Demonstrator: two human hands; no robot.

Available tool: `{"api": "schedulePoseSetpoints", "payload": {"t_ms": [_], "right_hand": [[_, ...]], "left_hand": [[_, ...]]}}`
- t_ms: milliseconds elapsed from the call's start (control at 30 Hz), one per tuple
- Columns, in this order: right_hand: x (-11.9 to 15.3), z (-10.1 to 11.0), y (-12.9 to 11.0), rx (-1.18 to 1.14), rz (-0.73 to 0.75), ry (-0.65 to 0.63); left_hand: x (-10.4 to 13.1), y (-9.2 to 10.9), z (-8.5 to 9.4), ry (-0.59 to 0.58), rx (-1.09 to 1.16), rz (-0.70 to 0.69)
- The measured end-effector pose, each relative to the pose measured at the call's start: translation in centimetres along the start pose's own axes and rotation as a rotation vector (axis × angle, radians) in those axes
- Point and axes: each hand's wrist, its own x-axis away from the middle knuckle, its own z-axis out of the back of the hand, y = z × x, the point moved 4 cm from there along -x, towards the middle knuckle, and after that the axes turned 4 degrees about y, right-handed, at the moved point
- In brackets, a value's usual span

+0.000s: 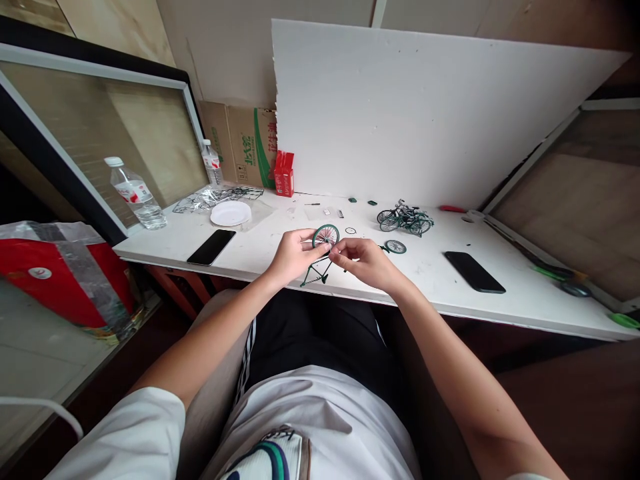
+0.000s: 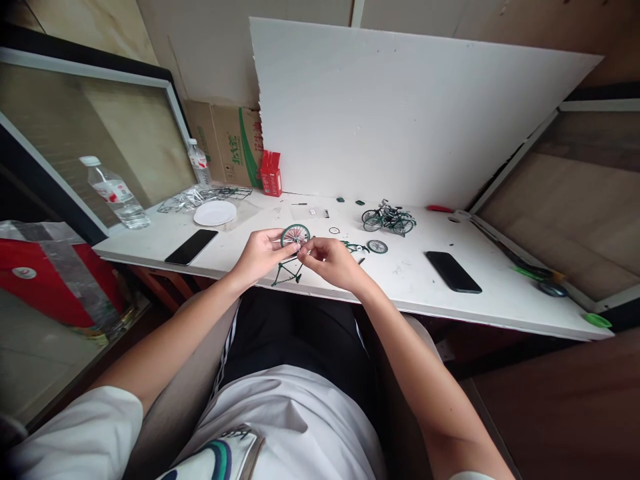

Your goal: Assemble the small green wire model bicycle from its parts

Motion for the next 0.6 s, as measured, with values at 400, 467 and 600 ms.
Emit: {"api": "schedulePoseSetpoints", "payload": {"t_ms": [400, 467, 600], "right_hand": [[-0.1, 0.1, 0.5, -0.044, -0.080, -0.003], [-0.2, 0.2, 0.8, -0.069, -0.118, 0.005], [-0.1, 0.2, 1.3, -0.133, -0.222, 0.007]], "left_hand": [[0.4, 0.5, -0.5, -0.001, 0.056, 0.081], [0.4, 0.7, -0.6, 0.006, 0.094, 0.125], [0.4, 0.6, -0.8, 0.002, 0.132, 0.157]]}}
